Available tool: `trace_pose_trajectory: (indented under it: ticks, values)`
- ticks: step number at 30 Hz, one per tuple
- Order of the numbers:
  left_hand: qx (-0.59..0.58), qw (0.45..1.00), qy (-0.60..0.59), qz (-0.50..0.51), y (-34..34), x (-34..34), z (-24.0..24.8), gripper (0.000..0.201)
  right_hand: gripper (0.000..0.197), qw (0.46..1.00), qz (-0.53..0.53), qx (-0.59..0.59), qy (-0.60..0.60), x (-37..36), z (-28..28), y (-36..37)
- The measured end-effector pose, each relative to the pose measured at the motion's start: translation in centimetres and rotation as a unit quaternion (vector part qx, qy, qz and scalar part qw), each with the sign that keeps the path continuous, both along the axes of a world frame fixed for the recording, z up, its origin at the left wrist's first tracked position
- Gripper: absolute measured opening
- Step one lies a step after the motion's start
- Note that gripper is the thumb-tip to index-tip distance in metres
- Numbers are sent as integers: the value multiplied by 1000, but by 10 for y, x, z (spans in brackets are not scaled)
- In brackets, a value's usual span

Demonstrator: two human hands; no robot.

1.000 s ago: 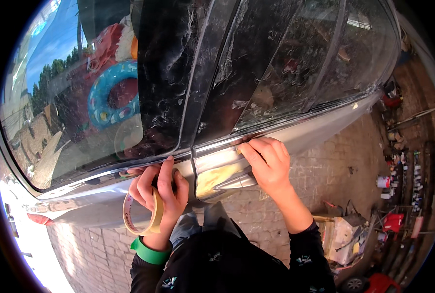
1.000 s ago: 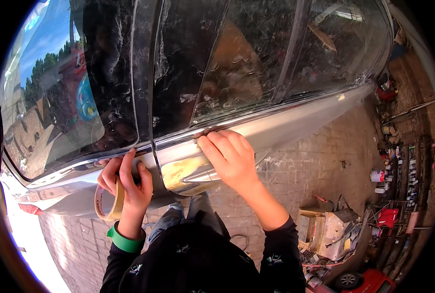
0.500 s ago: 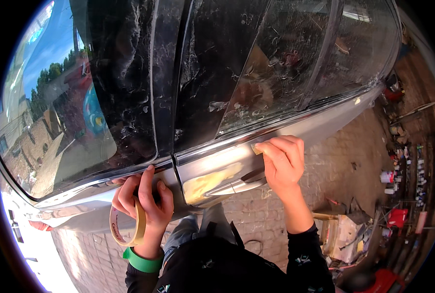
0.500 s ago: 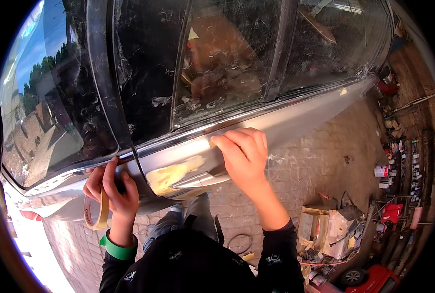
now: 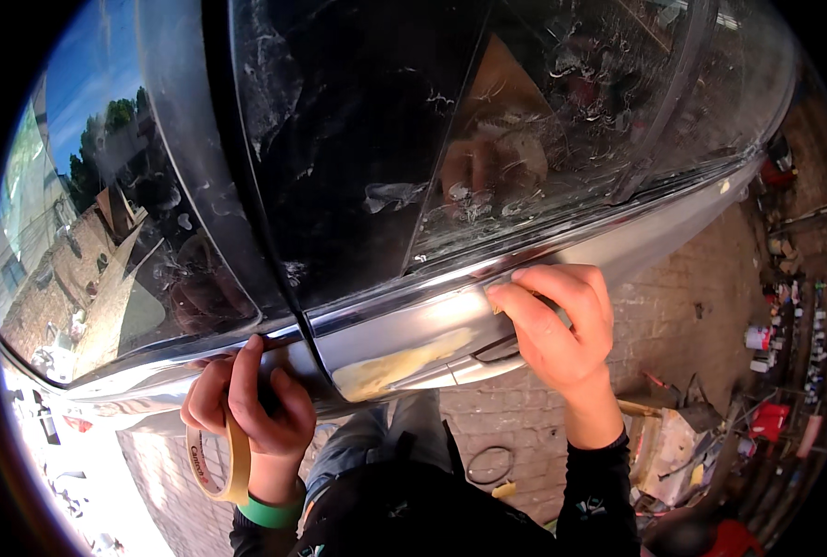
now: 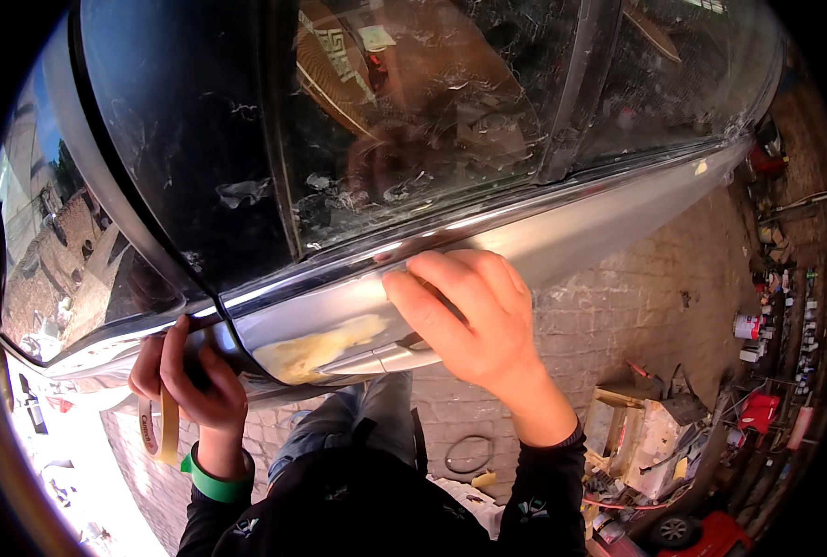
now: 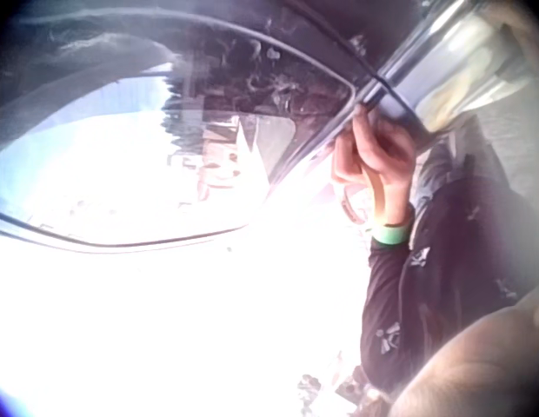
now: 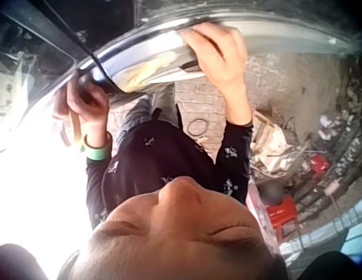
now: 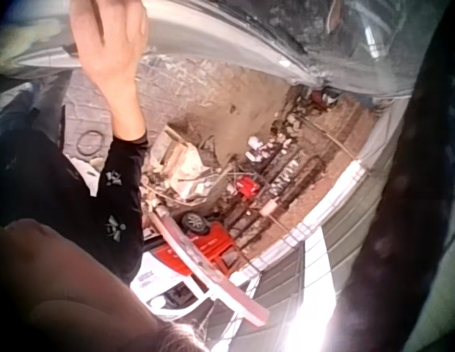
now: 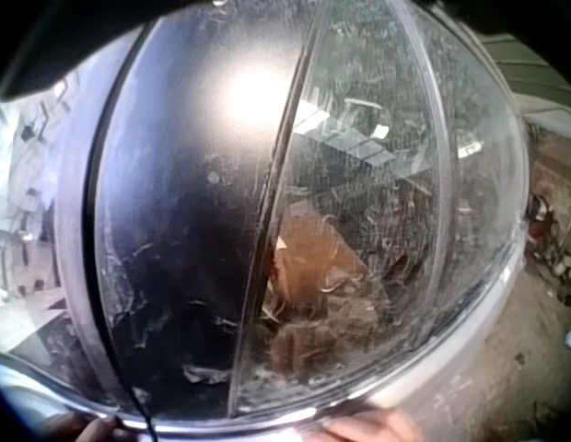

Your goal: The person applies masking tape to the side of a gray car, specifically around the door handles and window trim. They use both hands to carefully place and smooth the tape along the vehicle's body lines.

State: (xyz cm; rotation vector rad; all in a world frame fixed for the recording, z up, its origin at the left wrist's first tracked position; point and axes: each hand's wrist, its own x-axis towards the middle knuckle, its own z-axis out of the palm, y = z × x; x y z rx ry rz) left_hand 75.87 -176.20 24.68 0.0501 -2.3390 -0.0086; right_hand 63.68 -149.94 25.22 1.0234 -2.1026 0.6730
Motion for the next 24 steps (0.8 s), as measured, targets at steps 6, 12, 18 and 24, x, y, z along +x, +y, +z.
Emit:
trace_pose_trajectory:
  ticks: [6, 12, 18, 24]
  values:
    - [1, 1000, -1, 10, -1, 2, -3, 32, 32, 1000, 11, 11, 13, -4, 3, -7]
    - [-9, 1000, -10, 21, -4, 3, -3, 35, 25, 998, 7, 40, 49, -7, 10, -12]
    - [-11, 1000, -16, 20, -2, 2, 1, 35, 24, 995, -8, 46, 86, -8, 2, -19]
    - [-5, 1000, -20, 22, -3, 5, -1, 35, 24, 997, -10, 42, 68, -6, 1, -18]
